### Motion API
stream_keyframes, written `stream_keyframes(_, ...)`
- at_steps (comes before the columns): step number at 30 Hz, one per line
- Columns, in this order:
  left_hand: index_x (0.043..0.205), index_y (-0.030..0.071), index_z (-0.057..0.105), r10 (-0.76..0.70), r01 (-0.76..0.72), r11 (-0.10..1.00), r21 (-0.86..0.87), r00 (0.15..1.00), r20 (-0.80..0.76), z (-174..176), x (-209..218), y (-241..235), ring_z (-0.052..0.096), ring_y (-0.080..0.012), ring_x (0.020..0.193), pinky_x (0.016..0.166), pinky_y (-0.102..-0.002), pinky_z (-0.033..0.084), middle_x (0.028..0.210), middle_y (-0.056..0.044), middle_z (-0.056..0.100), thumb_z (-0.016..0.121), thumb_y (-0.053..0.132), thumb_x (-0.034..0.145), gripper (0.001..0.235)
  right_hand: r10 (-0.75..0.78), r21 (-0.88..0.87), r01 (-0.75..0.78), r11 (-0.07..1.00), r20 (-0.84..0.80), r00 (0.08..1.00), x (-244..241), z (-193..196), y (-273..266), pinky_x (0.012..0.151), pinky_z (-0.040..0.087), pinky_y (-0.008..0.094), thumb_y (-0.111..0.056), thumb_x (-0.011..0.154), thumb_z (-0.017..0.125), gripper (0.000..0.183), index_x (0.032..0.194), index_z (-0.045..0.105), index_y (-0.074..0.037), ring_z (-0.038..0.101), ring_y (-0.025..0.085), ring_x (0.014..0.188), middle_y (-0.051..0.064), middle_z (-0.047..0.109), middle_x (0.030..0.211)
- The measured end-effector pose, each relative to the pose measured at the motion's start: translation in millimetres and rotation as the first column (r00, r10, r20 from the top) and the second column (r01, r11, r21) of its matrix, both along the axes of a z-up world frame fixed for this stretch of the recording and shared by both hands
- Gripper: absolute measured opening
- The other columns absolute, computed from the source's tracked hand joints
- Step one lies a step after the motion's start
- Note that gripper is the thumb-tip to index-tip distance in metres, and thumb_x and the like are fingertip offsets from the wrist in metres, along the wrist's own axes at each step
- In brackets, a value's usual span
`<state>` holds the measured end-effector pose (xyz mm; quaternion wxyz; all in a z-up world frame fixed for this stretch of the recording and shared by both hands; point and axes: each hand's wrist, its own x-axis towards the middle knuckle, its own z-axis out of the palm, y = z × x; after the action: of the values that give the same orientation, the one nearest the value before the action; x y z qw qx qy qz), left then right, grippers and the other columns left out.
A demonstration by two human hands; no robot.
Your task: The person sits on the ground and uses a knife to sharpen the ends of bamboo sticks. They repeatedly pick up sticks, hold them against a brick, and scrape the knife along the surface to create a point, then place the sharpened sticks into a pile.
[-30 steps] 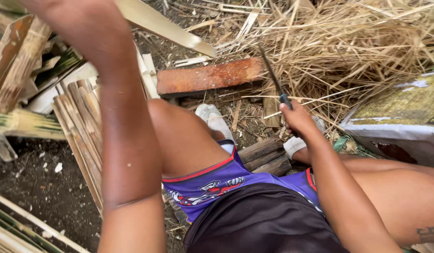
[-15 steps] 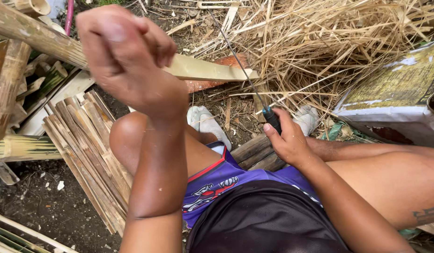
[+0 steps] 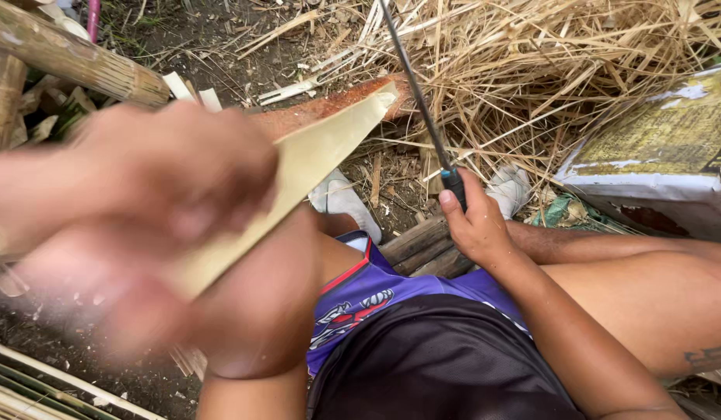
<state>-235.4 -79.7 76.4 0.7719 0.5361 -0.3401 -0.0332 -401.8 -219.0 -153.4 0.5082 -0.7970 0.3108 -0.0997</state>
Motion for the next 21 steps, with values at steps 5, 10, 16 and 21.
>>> stream_keyframes(5,0.110,0.009,0.041,0.259,-0.246,0.964,-0.101,0.956,0.138,-15.9,9.8,-29.0,0.042,-0.0113,0.069,0.064,-0.027,0.041,0.081,-0.004,0.044,0.048,0.032,0.111,0.024,0.127,-0.093,-0.122,0.988,0.043,0.991,18.1,20.0,11.9,0.070,0.053,0.047,-0.030,0.103,0.058,0.043,0.136,0.051,-0.004,0.070,0.040,0.083,0.020,0.069,0.092)
stream_keyframes(10,0.098,0.011,0.041,0.563,-0.536,0.821,-0.195,0.709,0.425,-27.1,3.3,-34.8,0.044,-0.0156,0.075,0.065,-0.026,0.045,0.087,-0.006,0.044,0.046,0.027,0.100,0.017,0.302,-0.103,-0.284,0.953,0.303,0.904,-7.4,80.9,38.8,0.067,0.057,0.043,-0.017,0.099,0.063,0.040,0.131,0.048,0.003,0.073,0.036,0.073,0.020,0.068,0.090)
stream_keyframes(16,0.100,0.010,0.037,0.582,-0.575,0.806,-0.142,0.724,0.370,-24.7,-15.1,-26.5,0.047,-0.0175,0.076,0.070,-0.029,0.045,0.091,-0.006,0.043,0.047,0.027,0.100,0.020,0.263,-0.167,-0.231,0.959,0.207,0.943,19.9,77.8,37.6,0.061,0.055,0.045,-0.011,0.096,0.070,0.034,0.122,0.052,0.004,0.071,0.041,0.072,0.021,0.069,0.083)
stream_keyframes(21,0.101,0.011,0.038,0.588,-0.564,0.807,-0.175,0.738,0.331,-27.5,-10.3,-22.2,0.044,-0.0160,0.072,0.064,-0.028,0.043,0.087,-0.006,0.041,0.047,0.026,0.100,0.018,0.388,-0.343,-0.254,0.904,0.415,0.823,7.0,53.3,40.5,0.062,0.057,0.048,-0.016,0.100,0.067,0.040,0.122,0.045,0.008,0.072,0.043,0.073,0.028,0.069,0.087)
